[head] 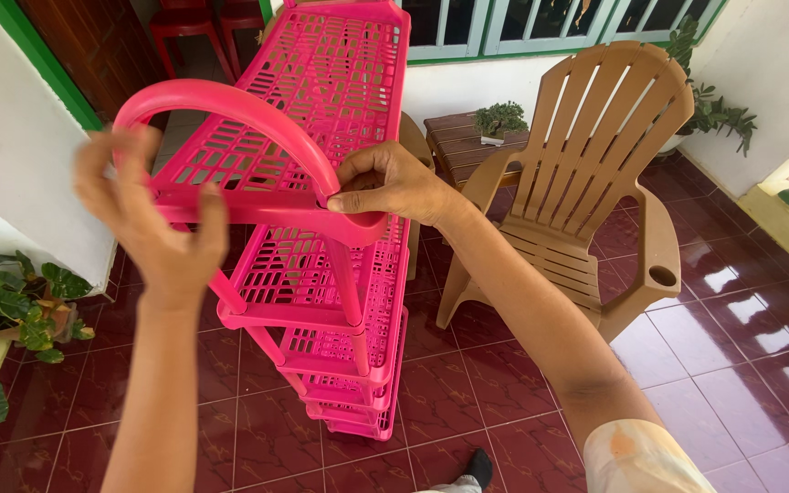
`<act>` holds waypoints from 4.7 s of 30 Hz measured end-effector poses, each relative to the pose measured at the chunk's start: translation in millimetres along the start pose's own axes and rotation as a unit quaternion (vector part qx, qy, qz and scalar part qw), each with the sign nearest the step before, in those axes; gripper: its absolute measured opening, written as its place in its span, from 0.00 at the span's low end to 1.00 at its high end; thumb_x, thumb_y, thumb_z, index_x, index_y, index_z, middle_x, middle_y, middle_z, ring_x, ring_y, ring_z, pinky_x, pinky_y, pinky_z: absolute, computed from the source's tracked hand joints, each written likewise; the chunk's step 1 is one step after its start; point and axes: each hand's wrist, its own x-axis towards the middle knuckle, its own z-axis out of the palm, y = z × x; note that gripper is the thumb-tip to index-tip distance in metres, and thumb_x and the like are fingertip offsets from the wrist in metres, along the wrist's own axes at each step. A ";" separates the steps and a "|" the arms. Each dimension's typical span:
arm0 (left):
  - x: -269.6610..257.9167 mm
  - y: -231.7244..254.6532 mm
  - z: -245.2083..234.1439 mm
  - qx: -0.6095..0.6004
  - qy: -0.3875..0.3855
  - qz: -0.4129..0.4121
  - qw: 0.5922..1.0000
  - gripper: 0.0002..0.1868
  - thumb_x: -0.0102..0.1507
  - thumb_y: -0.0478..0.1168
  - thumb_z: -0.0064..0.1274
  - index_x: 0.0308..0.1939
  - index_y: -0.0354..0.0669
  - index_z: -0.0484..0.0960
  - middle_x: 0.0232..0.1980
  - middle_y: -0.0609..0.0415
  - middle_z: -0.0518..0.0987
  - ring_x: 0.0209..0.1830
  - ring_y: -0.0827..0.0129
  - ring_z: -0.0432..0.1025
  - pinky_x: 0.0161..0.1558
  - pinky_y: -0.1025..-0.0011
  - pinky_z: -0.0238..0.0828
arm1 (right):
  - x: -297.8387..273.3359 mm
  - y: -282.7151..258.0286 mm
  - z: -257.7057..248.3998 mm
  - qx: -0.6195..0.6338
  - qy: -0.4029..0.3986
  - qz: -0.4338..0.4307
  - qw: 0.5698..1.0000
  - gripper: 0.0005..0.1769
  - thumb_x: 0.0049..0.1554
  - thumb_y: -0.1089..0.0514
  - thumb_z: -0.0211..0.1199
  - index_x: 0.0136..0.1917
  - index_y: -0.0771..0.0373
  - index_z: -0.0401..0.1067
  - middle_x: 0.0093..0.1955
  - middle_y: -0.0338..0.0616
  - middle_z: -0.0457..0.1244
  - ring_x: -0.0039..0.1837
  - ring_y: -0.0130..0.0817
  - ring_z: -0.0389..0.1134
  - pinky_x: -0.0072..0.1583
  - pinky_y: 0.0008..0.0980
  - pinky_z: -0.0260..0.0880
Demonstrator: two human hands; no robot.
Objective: The person assembles a pink plastic three-tier storage rack by inserting vertical poles into the trays, stacking the trays, and attaching the curved handles to the top tier.
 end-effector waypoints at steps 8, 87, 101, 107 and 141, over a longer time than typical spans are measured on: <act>24.5 70.2 49.0 0.106 -0.062 0.223 0.967 0.12 0.73 0.48 0.56 0.60 0.59 0.87 0.72 0.47 0.72 0.78 0.50 0.54 0.76 0.38 0.22 | -1.3 2.2 -6.9 0.017 -0.023 -0.026 0.999 0.13 0.53 0.58 0.73 0.50 0.65 0.80 0.46 0.40 0.73 0.50 0.26 0.75 0.59 0.27 0.77; 71.0 68.4 22.7 -0.011 -0.227 0.215 0.950 0.12 0.64 0.47 0.65 0.52 0.56 0.89 0.55 0.60 0.79 0.69 0.63 0.67 0.78 0.48 0.46 | -6.6 8.7 14.9 -0.043 0.035 -0.081 0.995 0.13 0.55 0.56 0.75 0.51 0.63 0.79 0.41 0.34 0.69 0.41 0.17 0.67 0.44 0.21 0.69; 64.0 76.7 20.8 0.011 -0.246 0.192 0.950 0.20 0.65 0.50 0.60 0.60 0.53 0.85 0.66 0.52 0.75 0.77 0.54 0.59 0.79 0.42 0.39 | -7.4 14.1 16.2 -0.094 0.060 -0.134 0.985 0.15 0.54 0.58 0.75 0.52 0.66 0.77 0.40 0.35 0.69 0.42 0.18 0.69 0.44 0.22 0.72; 44.7 93.8 26.8 0.020 -0.222 0.144 0.964 0.22 0.65 0.50 0.60 0.62 0.51 0.83 0.65 0.50 0.73 0.76 0.51 0.59 0.78 0.40 0.43 | -12.1 20.8 21.1 -0.093 0.088 -0.171 0.977 0.30 0.48 0.63 0.73 0.64 0.66 0.73 0.42 0.37 0.63 0.41 0.19 0.60 0.43 0.24 0.65; -35.8 153.6 87.4 0.158 -0.125 -0.295 0.934 0.70 0.54 0.68 0.67 0.81 0.43 0.35 0.82 0.30 0.34 0.83 0.31 0.31 0.64 0.19 0.31 | -75.9 19.1 -5.2 -0.277 0.090 -0.248 0.924 0.41 0.50 0.70 0.65 0.76 0.62 0.61 0.76 0.55 0.56 0.78 0.53 0.55 0.74 0.47 0.59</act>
